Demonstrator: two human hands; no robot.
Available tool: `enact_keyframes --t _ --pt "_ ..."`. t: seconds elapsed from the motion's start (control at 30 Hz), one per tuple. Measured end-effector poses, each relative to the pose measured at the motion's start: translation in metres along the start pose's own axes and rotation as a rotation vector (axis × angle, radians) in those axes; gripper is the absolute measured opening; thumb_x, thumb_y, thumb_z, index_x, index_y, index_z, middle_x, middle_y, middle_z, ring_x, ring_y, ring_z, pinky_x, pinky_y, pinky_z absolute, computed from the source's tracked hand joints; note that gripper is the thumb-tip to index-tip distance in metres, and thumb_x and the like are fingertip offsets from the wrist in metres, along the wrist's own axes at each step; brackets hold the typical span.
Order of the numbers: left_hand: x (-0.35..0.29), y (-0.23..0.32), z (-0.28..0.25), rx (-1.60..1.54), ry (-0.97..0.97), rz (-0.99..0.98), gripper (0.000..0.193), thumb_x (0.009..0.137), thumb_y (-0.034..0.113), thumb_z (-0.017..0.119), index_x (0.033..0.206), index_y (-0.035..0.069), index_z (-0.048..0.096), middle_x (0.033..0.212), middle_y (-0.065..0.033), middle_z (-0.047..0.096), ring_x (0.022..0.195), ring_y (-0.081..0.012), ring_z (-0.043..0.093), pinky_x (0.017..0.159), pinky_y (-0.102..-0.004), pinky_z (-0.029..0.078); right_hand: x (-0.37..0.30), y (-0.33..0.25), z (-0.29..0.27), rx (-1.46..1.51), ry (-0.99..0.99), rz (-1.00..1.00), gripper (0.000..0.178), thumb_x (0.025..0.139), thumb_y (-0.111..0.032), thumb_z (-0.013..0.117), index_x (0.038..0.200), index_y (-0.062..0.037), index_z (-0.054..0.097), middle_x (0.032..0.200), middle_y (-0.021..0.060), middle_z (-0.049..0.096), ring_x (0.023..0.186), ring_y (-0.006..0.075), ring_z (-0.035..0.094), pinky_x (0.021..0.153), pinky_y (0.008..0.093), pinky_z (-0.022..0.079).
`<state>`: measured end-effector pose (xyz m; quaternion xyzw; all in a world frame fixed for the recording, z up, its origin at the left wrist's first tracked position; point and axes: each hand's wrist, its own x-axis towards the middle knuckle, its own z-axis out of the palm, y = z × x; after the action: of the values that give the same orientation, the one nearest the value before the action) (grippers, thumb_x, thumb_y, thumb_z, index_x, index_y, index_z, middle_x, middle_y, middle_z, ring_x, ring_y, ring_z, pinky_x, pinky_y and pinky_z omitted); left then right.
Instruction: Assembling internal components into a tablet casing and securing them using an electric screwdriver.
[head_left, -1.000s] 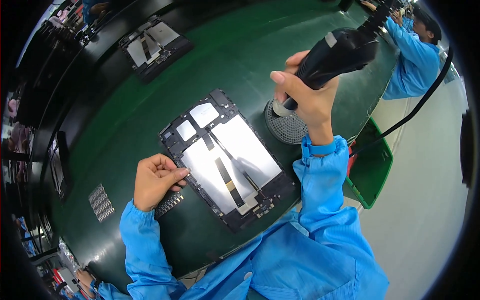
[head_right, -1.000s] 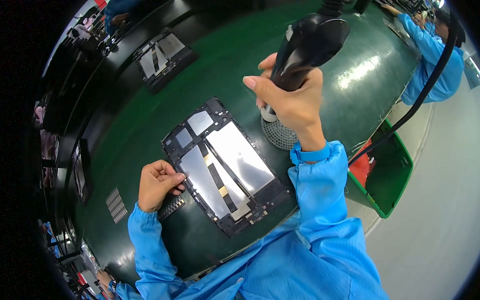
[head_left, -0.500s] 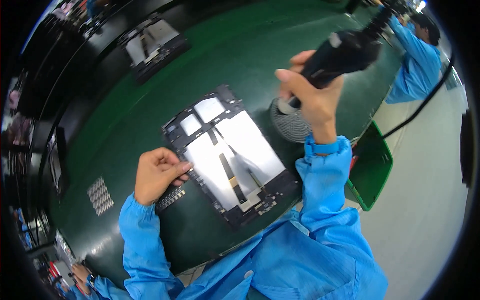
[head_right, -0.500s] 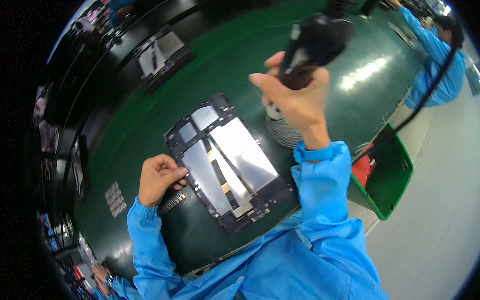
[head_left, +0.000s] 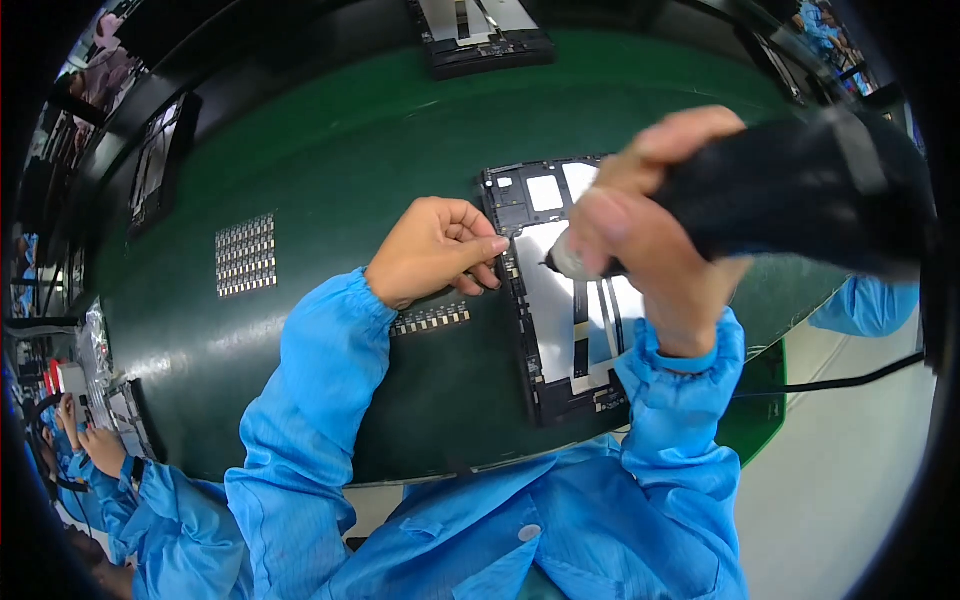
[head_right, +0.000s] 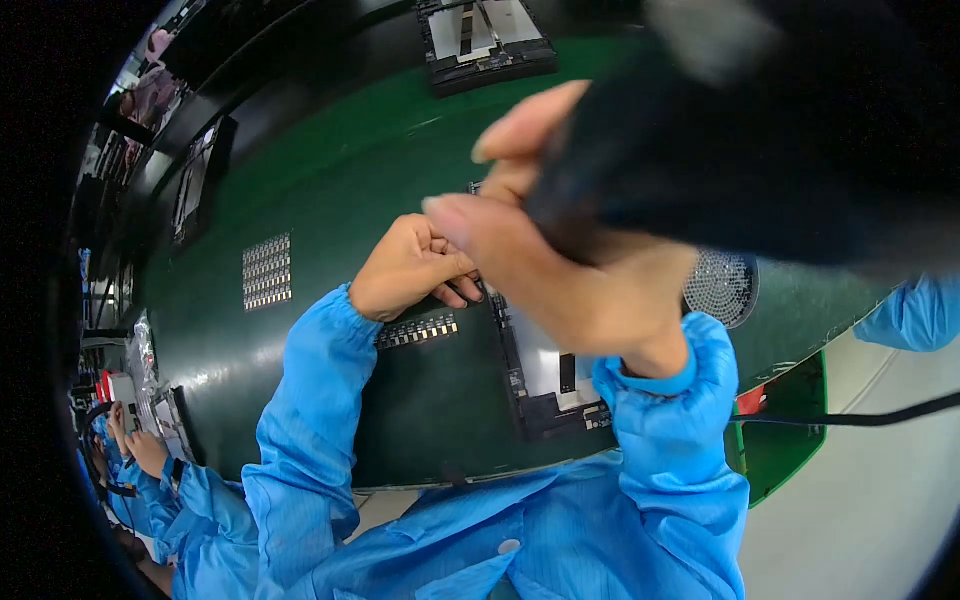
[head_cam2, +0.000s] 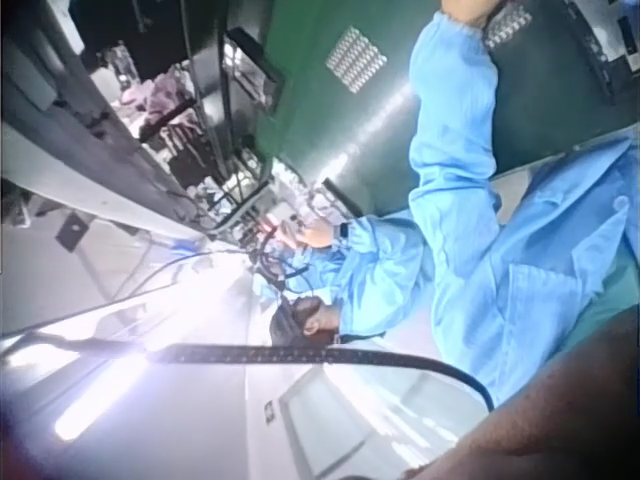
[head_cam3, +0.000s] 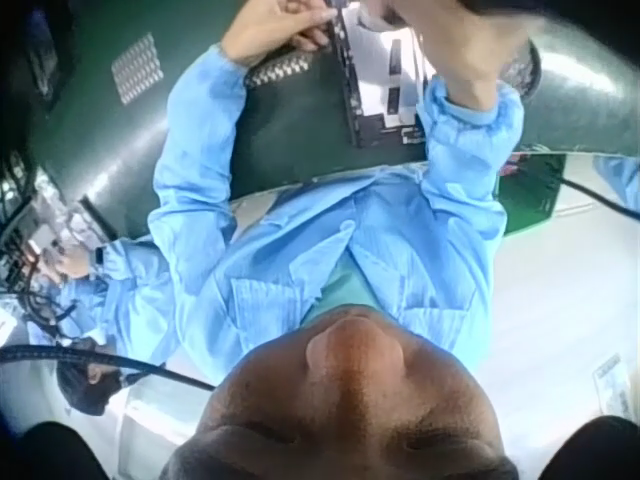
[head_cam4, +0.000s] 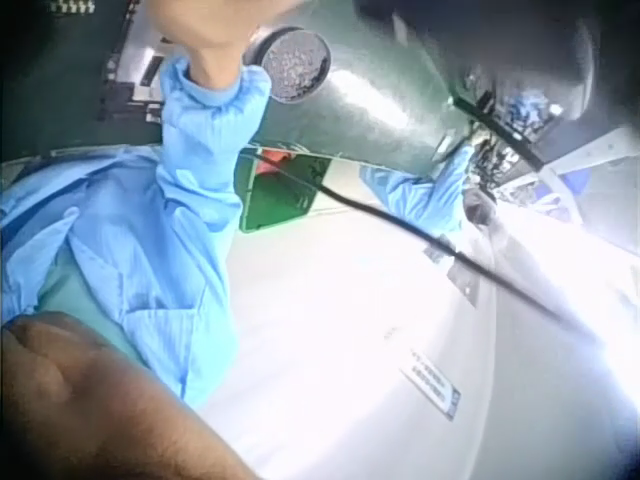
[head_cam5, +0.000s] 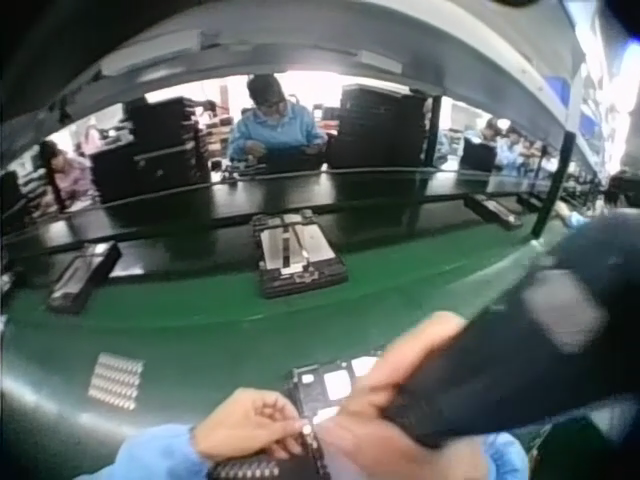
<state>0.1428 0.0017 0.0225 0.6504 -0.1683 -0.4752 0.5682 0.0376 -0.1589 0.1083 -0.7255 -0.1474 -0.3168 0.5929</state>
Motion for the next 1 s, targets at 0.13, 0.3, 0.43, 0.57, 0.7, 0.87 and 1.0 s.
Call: enact_keyframes --t 0.13,0.3,0.43,0.57,0.7,0.87,1.0 --pt "0.003 -0.002 0.001 -0.003 -0.01 0.02 0.016 0.086 0.012 0.065 0.087 -0.003 0.058 0.075 -0.0091 0.065 0.064 -0.0138 0.066 0.049 -0.0221 0.053 0.004 0.024 0.019 0.054 -0.001 0.03 0.036 0.076 0.011 0.065 0.102 -0.0015 0.045 0.066 0.0099 0.057 0.049 0.0166 0.056 0.05 0.0303 0.05" --pt "0.004 -0.003 0.0 0.017 -0.017 0.032 0.016 0.086 0.012 0.066 0.084 -0.002 0.058 0.074 -0.0088 0.065 0.062 -0.013 0.065 0.049 -0.0231 0.052 0.002 0.035 0.023 0.04 0.007 0.09 0.033 0.076 0.01 0.066 0.1 -0.0011 0.047 0.065 0.0099 0.058 0.05 0.017 0.057 0.05 0.0312 0.05" --pt "0.004 -0.007 -0.002 0.015 -0.018 0.042 0.016 0.085 0.011 0.067 0.083 -0.003 0.058 0.074 -0.009 0.064 0.062 -0.0129 0.065 0.049 -0.0235 0.053 0.002 0.036 0.031 0.12 0.142 0.203 0.026 0.069 0.005 0.076 0.09 0.0014 0.061 0.067 0.0027 0.063 0.059 0.0061 0.057 0.054 0.0188 0.045" --pt "0.004 -0.007 -0.001 0.004 -0.024 0.064 0.017 0.085 0.012 0.067 0.084 -0.003 0.058 0.074 -0.0093 0.064 0.062 -0.013 0.065 0.049 -0.0238 0.053 0.002 0.037 0.033 0.174 0.144 0.211 0.025 0.069 0.008 0.075 0.089 0.0027 0.06 0.066 0.003 0.063 0.058 0.006 0.057 0.053 0.0191 0.045" --pt "0.004 -0.008 -0.002 0.008 -0.024 0.061 0.017 0.084 0.012 0.067 0.084 -0.003 0.059 0.074 -0.0095 0.064 0.062 -0.0131 0.065 0.05 -0.0239 0.053 0.003 0.037 0.035 0.231 0.154 0.232 0.025 0.069 0.01 0.074 0.089 0.0039 0.059 0.066 0.004 0.062 0.057 0.0065 0.057 0.051 0.0199 0.045" --pt "0.005 -0.007 -0.001 0.007 -0.029 0.067 0.017 0.084 0.011 0.067 0.083 -0.003 0.059 0.074 -0.0096 0.064 0.063 -0.0131 0.065 0.05 -0.0239 0.053 0.002 0.039 0.033 0.178 0.14 0.198 0.026 0.069 0.01 0.074 0.09 0.0042 0.059 0.066 0.0044 0.063 0.057 0.0067 0.057 0.05 0.0202 0.045" --pt "0.004 -0.005 -0.001 0.025 -0.025 0.061 0.016 0.084 0.011 0.067 0.083 -0.003 0.059 0.074 -0.0095 0.064 0.063 -0.013 0.065 0.05 -0.0237 0.053 -0.002 0.04 0.036 0.072 0.05 0.128 0.029 0.073 0.01 0.07 0.093 0.0008 0.052 0.064 0.0062 0.058 0.054 0.0108 0.056 0.051 0.024 0.046"
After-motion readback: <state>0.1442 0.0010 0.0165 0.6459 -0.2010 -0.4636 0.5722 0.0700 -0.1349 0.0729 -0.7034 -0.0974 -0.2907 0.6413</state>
